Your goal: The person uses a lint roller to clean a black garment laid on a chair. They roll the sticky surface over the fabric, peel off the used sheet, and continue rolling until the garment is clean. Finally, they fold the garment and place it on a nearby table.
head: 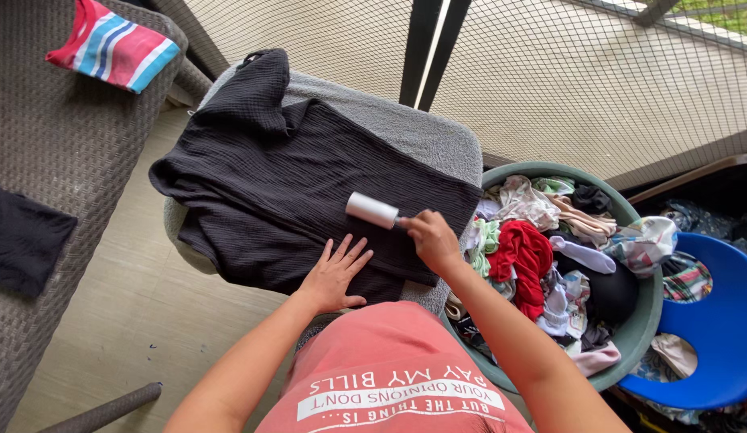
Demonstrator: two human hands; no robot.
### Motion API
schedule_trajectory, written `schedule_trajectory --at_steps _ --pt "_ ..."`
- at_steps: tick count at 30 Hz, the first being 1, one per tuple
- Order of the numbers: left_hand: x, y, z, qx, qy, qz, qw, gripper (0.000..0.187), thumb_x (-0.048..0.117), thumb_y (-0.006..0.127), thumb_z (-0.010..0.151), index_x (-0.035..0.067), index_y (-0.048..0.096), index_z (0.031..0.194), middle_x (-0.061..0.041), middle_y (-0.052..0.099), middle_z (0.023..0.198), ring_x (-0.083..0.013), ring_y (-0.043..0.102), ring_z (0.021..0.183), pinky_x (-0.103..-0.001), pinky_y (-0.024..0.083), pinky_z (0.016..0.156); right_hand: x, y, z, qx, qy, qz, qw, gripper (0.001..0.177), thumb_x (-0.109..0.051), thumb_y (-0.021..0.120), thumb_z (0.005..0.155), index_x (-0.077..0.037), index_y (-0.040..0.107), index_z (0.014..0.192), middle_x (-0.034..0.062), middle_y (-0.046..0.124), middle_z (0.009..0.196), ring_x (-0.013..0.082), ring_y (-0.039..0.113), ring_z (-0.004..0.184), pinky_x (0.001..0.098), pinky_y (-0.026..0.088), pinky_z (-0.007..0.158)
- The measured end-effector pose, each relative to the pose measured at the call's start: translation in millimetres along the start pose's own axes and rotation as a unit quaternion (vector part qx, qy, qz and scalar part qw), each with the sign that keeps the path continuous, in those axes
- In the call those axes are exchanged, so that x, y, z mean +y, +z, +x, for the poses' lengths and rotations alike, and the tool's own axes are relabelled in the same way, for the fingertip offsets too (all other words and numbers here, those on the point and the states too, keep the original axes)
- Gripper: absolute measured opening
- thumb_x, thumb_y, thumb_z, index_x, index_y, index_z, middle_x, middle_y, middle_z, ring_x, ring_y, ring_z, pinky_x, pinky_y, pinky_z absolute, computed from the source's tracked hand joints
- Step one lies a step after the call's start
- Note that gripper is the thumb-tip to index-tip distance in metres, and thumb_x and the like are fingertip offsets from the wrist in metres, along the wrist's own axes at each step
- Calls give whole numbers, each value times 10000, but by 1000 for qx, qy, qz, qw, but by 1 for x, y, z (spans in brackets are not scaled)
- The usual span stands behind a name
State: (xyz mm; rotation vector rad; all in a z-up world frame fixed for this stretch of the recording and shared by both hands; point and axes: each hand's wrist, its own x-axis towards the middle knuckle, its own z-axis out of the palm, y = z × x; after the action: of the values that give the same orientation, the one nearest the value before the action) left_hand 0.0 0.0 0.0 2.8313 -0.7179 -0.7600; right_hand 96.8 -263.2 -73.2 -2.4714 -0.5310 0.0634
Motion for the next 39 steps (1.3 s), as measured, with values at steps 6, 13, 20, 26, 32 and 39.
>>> schedule_trajectory --at_steps 6,13,20,26,32,39 --pt "-3 7 3 20 11 -2 1000 1105 682 711 772 160 207 1605 -89 71 1702 -328 -7 1563 -583 51 1232 13 -37 81 190 70 -47 978 230 -67 697 888 -162 770 1084 97 658 1019 344 623 977 465 532 807" --pt "-36 14 -9 110 -83 -6 991 1024 657 701 802 166 272 1592 -137 94 1703 -376 45 1566 -617 79 1233 -60 -31 30 47 -101 50 993 263 -34 692 853 -181 769 1057 76 655 955 301 625 909 427 550 759" --pt "-52 15 -17 85 -83 -7 993 1001 671 679 803 216 268 1593 -144 104 1680 -406 63 1539 -660 74 1199 -33 -2 87 125 11 -19 992 221 -55 673 908 -180 777 1058 106 648 979 345 613 925 456 533 790" --pt "-80 7 -16 155 -55 -36 986 979 658 664 835 131 349 1599 -155 194 1701 -362 168 1534 -552 139 1271 -46 -24 112 208 62 -26 976 190 -21 641 964 -108 736 1104 112 645 991 343 612 961 467 513 851" --pt "-117 -11 -29 79 -107 24 991 949 662 649 843 185 297 1584 -146 123 1684 -385 69 1549 -617 63 1220 -116 23 52 27 -20 34 999 300 -32 705 835 -210 771 1067 58 656 992 281 619 945 404 552 795" --pt "-127 -9 -30 61 -77 25 995 969 698 624 838 199 268 1590 -147 114 1687 -397 79 1541 -628 56 1209 -58 23 153 179 125 -99 971 181 -105 658 933 -140 760 1079 118 643 1043 345 610 976 468 523 846"
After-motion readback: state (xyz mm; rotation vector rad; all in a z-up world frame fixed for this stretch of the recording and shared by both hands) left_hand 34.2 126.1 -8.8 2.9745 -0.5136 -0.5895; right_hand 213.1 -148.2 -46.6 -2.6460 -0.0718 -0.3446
